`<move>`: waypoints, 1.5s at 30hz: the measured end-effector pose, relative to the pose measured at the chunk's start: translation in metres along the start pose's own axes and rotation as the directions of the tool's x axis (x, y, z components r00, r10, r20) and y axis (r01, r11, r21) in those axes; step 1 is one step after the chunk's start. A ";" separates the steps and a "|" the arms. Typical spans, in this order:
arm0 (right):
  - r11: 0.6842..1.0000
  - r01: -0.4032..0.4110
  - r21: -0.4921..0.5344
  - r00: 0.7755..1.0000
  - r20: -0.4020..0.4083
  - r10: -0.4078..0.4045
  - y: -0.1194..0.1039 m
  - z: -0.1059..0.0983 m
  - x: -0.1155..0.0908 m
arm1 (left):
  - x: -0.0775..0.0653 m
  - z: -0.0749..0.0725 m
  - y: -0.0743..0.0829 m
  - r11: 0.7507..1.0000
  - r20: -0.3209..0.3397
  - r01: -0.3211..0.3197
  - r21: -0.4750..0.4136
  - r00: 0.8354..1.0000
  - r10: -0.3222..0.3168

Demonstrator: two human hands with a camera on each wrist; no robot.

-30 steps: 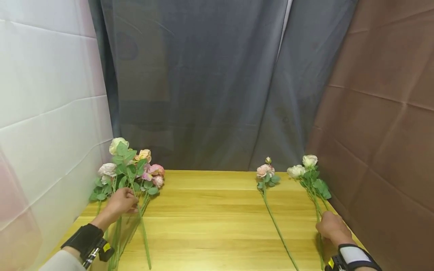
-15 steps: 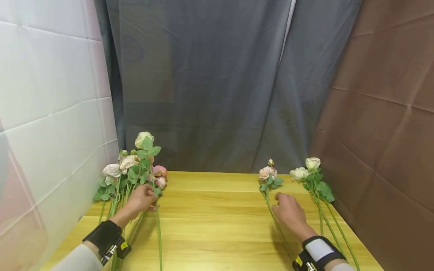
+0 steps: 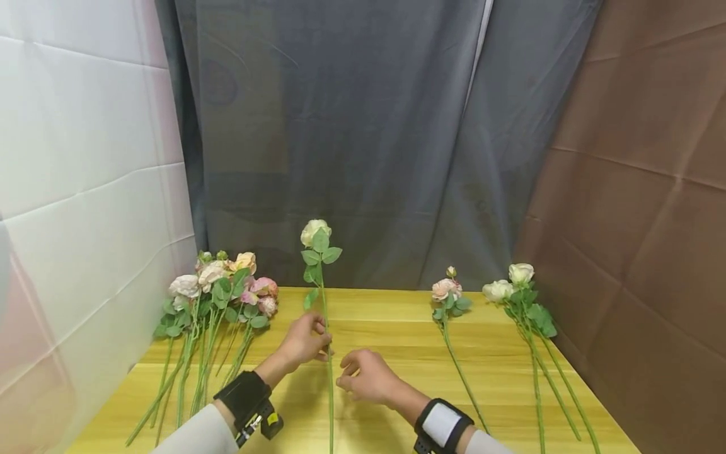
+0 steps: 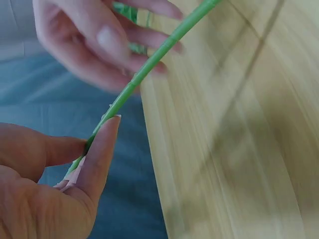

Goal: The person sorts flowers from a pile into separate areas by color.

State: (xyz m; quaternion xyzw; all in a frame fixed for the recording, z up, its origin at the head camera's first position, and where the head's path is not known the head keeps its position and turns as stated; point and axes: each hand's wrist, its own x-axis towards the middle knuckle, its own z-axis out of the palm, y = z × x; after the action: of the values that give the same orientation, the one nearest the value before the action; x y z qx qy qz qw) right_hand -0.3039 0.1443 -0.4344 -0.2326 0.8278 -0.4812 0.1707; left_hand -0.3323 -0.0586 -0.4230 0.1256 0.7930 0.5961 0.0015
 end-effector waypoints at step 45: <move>0.959 -0.189 -0.211 0.913 -0.396 0.092 0.054 -0.134 -0.109 | -0.060 -0.172 -0.063 0.705 -0.232 0.176 0.687 0.973 -0.018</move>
State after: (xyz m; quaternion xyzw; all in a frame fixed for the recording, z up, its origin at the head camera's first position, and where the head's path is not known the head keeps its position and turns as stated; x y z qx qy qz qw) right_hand -0.2929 0.3236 -0.4112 -0.0929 0.9128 -0.3977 0.0103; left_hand -0.3131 -0.2497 -0.4417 0.0117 0.9611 0.2581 -0.0976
